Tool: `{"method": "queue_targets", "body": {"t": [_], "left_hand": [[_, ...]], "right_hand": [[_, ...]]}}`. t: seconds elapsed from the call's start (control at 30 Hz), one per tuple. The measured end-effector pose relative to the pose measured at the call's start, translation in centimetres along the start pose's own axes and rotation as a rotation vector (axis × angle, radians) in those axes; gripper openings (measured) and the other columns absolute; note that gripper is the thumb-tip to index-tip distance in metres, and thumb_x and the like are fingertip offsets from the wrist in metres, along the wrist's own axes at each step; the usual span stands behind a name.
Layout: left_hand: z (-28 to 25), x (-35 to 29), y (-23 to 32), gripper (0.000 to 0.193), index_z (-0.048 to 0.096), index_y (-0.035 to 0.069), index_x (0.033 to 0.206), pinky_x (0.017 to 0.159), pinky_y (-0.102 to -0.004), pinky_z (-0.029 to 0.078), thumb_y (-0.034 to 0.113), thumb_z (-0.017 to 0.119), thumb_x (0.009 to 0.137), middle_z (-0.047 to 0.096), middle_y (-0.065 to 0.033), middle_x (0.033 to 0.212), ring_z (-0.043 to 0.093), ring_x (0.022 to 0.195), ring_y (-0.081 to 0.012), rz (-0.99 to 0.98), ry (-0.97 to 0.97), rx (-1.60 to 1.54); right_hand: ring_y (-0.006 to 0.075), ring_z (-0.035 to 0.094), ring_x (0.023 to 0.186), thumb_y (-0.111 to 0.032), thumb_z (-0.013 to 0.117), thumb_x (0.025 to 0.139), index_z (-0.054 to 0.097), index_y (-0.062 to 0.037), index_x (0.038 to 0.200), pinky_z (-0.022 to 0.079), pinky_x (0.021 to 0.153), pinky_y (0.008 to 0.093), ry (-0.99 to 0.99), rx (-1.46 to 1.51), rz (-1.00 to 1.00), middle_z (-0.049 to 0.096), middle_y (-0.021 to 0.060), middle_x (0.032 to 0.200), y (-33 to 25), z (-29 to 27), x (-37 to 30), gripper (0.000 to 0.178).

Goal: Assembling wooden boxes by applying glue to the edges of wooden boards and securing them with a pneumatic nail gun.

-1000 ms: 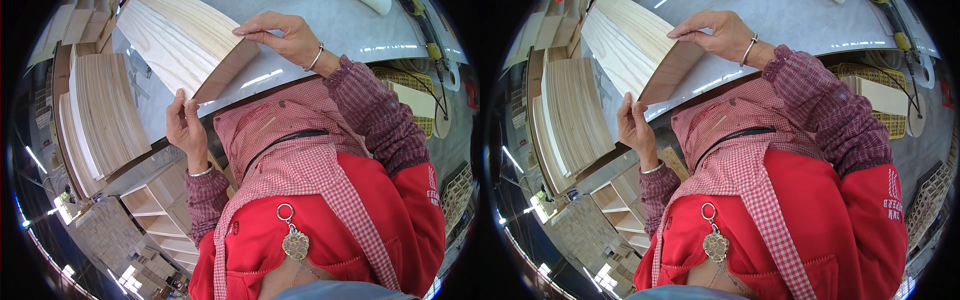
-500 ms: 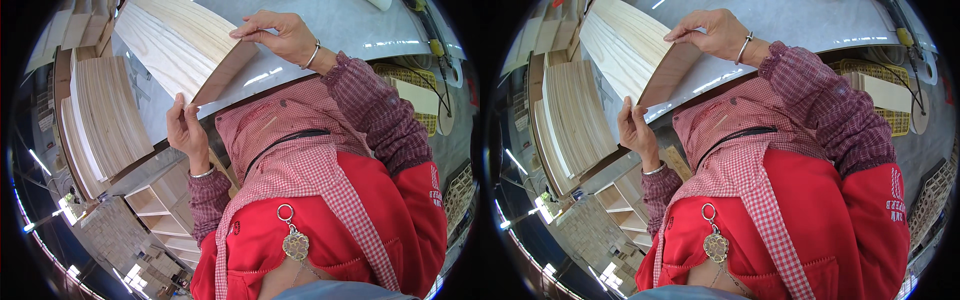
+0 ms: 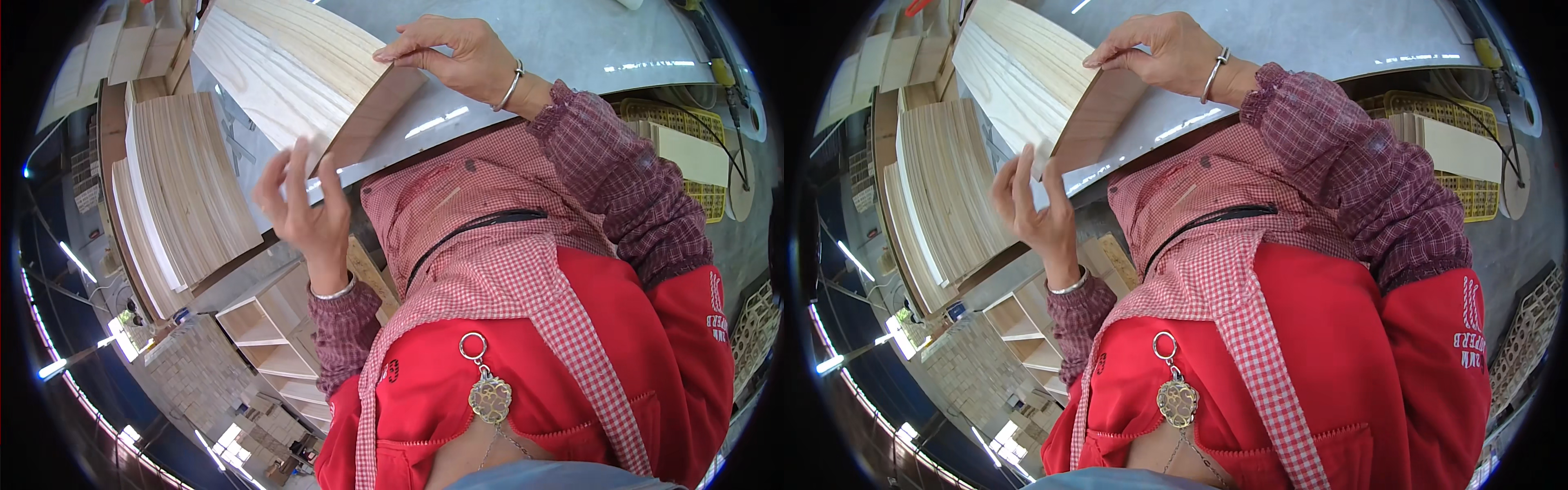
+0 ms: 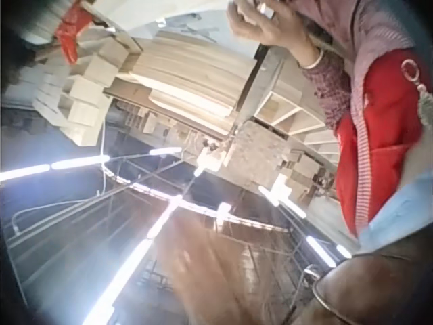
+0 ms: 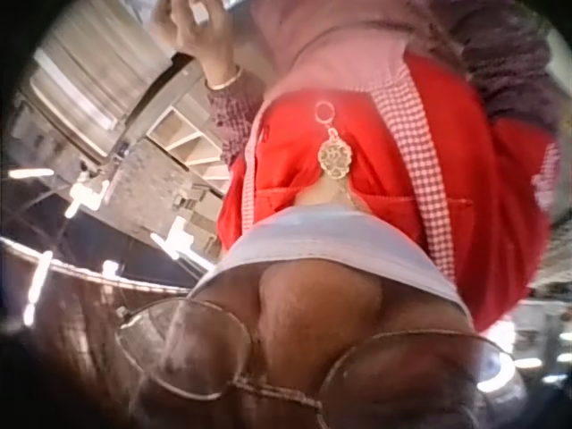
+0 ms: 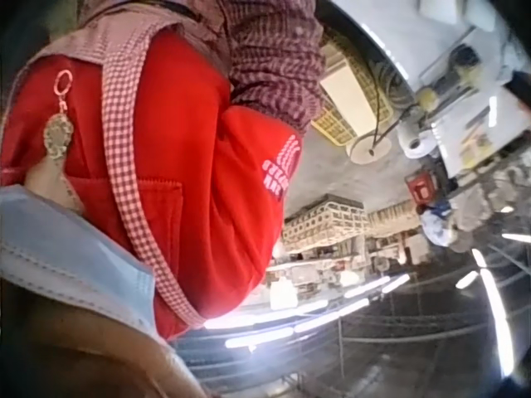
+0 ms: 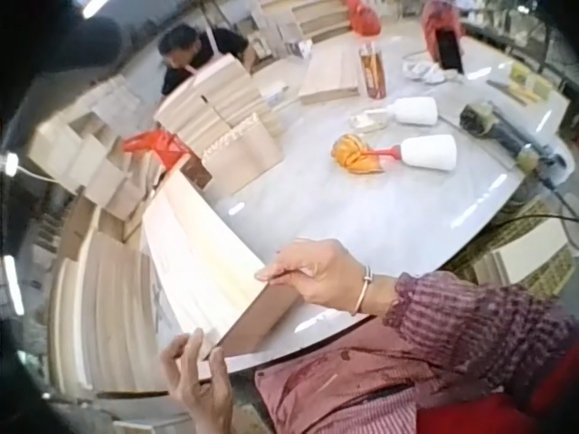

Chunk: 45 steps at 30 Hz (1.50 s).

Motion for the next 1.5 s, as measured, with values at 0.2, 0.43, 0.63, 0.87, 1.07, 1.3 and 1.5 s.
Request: {"method": "queue_targets", "body": {"t": [0.2,0.43,0.63,0.87,1.07,1.3,1.5], "left_hand": [[3.8,2.9,4.0,0.030,0.069,0.008,0.102,0.075,-0.0286,0.043,0.000,0.071,0.073,0.062,-0.0040,0.097,0.056,0.079,-0.0160,0.259,-0.011,0.013],[4.8,2.8,4.0,0.027,0.070,0.009,0.101,0.076,-0.0275,0.044,0.002,0.072,0.075,0.063,-0.0029,0.098,0.056,0.082,-0.0138,0.251,-0.032,0.036],[4.8,2.9,3.9,0.023,0.071,0.010,0.099,0.076,-0.0280,0.044,0.004,0.072,0.077,0.063,-0.0029,0.096,0.056,0.085,-0.0141,0.220,-0.034,0.041],[2.5,1.1,1.0,0.031,0.068,0.011,0.107,0.079,-0.0299,0.044,0.014,0.076,0.076,0.054,-0.0094,0.110,0.053,0.097,-0.0210,-0.026,0.034,0.204],[1.9,-1.4,-2.6,0.043,0.063,0.010,0.116,0.084,-0.0342,0.054,0.027,0.075,0.079,0.041,-0.0166,0.121,0.052,0.104,-0.0272,-0.424,0.061,-0.199],[2.0,-1.7,-2.9,0.041,0.064,0.012,0.116,0.080,-0.0331,0.057,0.030,0.074,0.080,0.039,-0.0172,0.121,0.051,0.108,-0.0302,-0.270,0.033,-0.066],[2.1,-1.6,-2.7,0.039,0.064,0.016,0.115,0.075,-0.0338,0.059,0.030,0.074,0.080,0.040,-0.0172,0.119,0.051,0.108,-0.0309,-0.224,0.037,-0.029]], "right_hand": [[0.0115,0.060,0.074,0.000,0.066,0.079,0.074,-0.0134,0.095,0.045,0.100,0.0261,0.010,0.042,0.007,0.068,-0.0002,0.086,0.9,0.6,-0.3,0.022],[0.0105,0.061,0.078,-0.001,0.067,0.079,0.073,-0.0129,0.097,0.048,0.090,0.0213,0.041,0.093,0.096,0.070,0.0002,0.093,1.1,0.2,-1.1,0.022],[0.0099,0.063,0.083,-0.002,0.066,0.081,0.072,-0.0122,0.099,0.049,0.082,0.0194,0.087,0.221,0.133,0.070,0.0005,0.098,1.7,0.0,-1.3,0.022],[0.0098,0.064,0.086,-0.002,0.065,0.082,0.071,-0.0110,0.102,0.050,0.083,0.0195,-0.067,0.181,0.046,0.070,0.0002,0.102,1.1,0.4,-0.2,0.022],[0.0110,0.064,0.082,0.001,0.064,0.081,0.072,-0.0078,0.099,0.049,0.078,0.0189,-0.091,0.294,0.084,0.071,0.0015,0.097,1.5,1.2,-0.1,0.021],[0.0124,0.063,0.076,0.005,0.064,0.078,0.072,-0.0035,0.094,0.047,0.071,0.0184,-0.029,0.387,0.181,0.072,0.0035,0.090,2.4,1.3,-0.1,0.020],[0.0126,0.064,0.074,0.004,0.064,0.078,0.072,-0.0019,0.092,0.048,0.069,0.0189,-0.021,0.369,0.192,0.072,0.0044,0.088,2.5,1.2,-0.2,0.018]]}}
Point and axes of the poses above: each hand's wrist, its own x-axis towards the middle knuckle, its own z-axis out of the palm, y = z × x, the point moved 9 cm from there along x, towards the middle knuckle
